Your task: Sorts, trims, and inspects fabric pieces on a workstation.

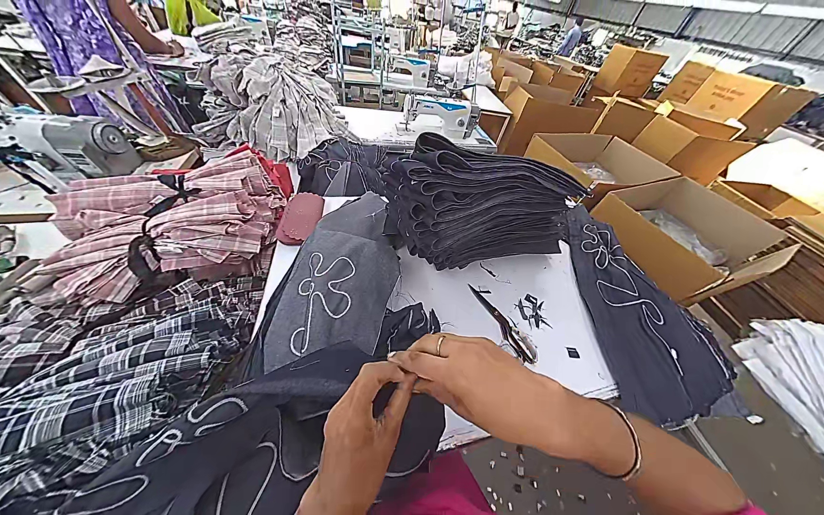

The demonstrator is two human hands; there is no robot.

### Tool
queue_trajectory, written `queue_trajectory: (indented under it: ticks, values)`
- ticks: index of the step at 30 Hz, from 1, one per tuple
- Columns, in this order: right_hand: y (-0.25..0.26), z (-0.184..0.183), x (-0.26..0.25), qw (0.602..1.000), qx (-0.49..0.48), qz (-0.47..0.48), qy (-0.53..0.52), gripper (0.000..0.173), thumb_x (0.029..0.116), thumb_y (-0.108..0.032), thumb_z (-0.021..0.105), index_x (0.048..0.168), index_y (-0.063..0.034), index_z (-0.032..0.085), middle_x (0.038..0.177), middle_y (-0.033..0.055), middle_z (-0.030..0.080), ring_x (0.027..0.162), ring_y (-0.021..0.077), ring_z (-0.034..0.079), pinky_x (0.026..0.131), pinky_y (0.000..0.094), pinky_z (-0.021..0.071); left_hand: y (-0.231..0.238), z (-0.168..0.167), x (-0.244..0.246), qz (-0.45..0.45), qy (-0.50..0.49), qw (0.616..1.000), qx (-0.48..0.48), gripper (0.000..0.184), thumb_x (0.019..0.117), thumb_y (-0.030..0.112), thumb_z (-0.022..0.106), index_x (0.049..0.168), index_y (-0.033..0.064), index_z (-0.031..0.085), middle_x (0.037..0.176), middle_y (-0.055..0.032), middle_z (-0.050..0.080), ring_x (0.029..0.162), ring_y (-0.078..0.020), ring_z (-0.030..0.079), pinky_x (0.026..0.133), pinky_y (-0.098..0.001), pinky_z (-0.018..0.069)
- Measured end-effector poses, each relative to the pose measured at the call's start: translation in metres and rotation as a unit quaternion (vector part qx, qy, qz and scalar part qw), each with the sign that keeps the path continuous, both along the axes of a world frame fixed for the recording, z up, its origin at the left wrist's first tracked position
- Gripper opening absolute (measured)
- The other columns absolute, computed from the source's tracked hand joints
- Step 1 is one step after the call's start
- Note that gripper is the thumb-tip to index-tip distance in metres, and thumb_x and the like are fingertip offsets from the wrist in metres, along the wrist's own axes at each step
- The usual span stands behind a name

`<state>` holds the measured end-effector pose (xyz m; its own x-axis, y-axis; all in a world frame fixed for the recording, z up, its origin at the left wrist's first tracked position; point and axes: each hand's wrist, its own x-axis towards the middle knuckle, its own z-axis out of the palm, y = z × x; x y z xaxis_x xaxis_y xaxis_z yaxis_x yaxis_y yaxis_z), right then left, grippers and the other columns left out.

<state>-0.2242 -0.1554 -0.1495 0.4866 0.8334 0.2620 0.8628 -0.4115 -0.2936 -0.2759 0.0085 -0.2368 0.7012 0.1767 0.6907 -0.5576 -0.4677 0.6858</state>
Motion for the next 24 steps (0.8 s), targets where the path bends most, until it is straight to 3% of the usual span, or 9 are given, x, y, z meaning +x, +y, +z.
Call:
queue_trajectory:
  ticks: [3, 5, 9, 12, 14, 18, 21, 24]
  values:
    - [0.003, 0.013, 0.007, 0.999, -0.013, 0.04, 0.009, 0.02, 0.0994, -0.014, 0.062, 0.11, -0.0042, 0.076, 0.099, 0.0124, 0.075, 0.091, 0.0245, 0.074, 0.075, 0.0358, 0.0595, 0.011, -0.01, -0.008, -0.029, -0.015, 0.998, -0.045, 0.018, 0.0961, 0.02, 0.07, 0.105, 0.0092, 0.059, 0.092, 0.0018, 0.072, 0.09, 0.0059, 0.068, 0.083, -0.0106, 0.0545]
    - [0.003, 0.021, 0.009, 0.999, -0.009, 0.051, -0.007, 0.019, 0.0999, -0.013, 0.061, 0.103, -0.0057, 0.078, 0.096, 0.0107, 0.076, 0.088, 0.0229, 0.075, 0.073, 0.0351, 0.0596, 0.028, -0.019, -0.016, -0.054, -0.013, 0.998, -0.038, 0.012, 0.0974, 0.022, 0.069, 0.103, 0.0127, 0.064, 0.097, 0.0037, 0.073, 0.097, 0.0032, 0.069, 0.087, -0.0132, 0.0556]
    - [0.007, 0.035, 0.01, 0.997, 0.0, 0.061, -0.055, 0.021, 0.1023, -0.015, 0.058, 0.1, -0.0081, 0.077, 0.097, 0.008, 0.076, 0.092, 0.0206, 0.074, 0.076, 0.033, 0.0595, 0.062, -0.035, -0.036, -0.047, 0.022, 0.999, 0.0, 0.011, 0.094, 0.024, 0.072, 0.097, 0.0133, 0.071, 0.099, 0.0034, 0.074, 0.106, 0.0007, 0.066, 0.096, -0.0154, 0.052]
    - [0.018, 0.044, 0.008, 0.993, 0.015, 0.078, -0.086, 0.022, 0.1036, -0.015, 0.056, 0.1, -0.0084, 0.076, 0.097, 0.008, 0.076, 0.092, 0.0206, 0.074, 0.077, 0.0318, 0.0589, 0.07, -0.034, -0.046, -0.015, 0.04, 0.998, -0.039, 0.022, 0.0917, 0.028, 0.076, 0.108, 0.0161, 0.067, 0.103, 0.0078, 0.073, 0.1, 0.0055, 0.066, 0.089, -0.0133, 0.0542]
    - [0.026, 0.053, 0.007, 0.989, 0.029, 0.085, -0.117, 0.021, 0.1038, -0.015, 0.055, 0.101, -0.0089, 0.076, 0.097, 0.0076, 0.075, 0.093, 0.0196, 0.073, 0.079, 0.0294, 0.0582, 0.072, -0.03, -0.046, -0.004, 0.025, 0.998, -0.059, 0.022, 0.0903, 0.03, 0.076, 0.106, 0.0182, 0.067, 0.103, 0.0102, 0.073, 0.099, 0.0059, 0.067, 0.087, -0.0125, 0.055]
    - [0.041, 0.065, 0.003, 0.98, 0.047, 0.102, -0.165, 0.021, 0.1039, -0.013, 0.055, 0.102, -0.0096, 0.076, 0.097, 0.0071, 0.075, 0.095, 0.0187, 0.072, 0.081, 0.0278, 0.0574, 0.073, -0.014, -0.046, 0.011, 0.002, 1.0, -0.025, 0.027, 0.0947, 0.035, 0.07, 0.087, 0.0092, 0.071, 0.107, -0.0012, 0.073, 0.107, 0.001, 0.065, 0.091, -0.0131, 0.0522]
    - [0.062, 0.078, 0.005, 0.968, 0.047, 0.132, -0.207, 0.021, 0.1026, -0.011, 0.055, 0.101, -0.0093, 0.076, 0.094, 0.007, 0.074, 0.091, 0.0202, 0.072, 0.076, 0.0314, 0.0579, 0.061, 0.02, -0.043, 0.066, -0.054, 0.996, 0.037, 0.028, 0.1014, 0.028, 0.062, 0.087, 0.0054, 0.07, 0.111, -0.0053, 0.073, 0.115, -0.0053, 0.062, 0.101, -0.0189, 0.0476]
    - [0.078, 0.127, 0.01, 0.945, 0.056, 0.125, -0.296, 0.02, 0.0985, -0.008, 0.058, 0.102, -0.0094, 0.078, 0.096, 0.0079, 0.073, 0.09, 0.0223, 0.071, 0.072, 0.0347, 0.0579, 0.064, 0.057, -0.04, 0.171, -0.07, 0.979, 0.087, 0.027, 0.0999, 0.017, 0.059, 0.085, 0.0011, 0.074, 0.108, -0.0128, 0.074, 0.11, -0.0167, 0.066, 0.099, -0.0272, 0.0486]
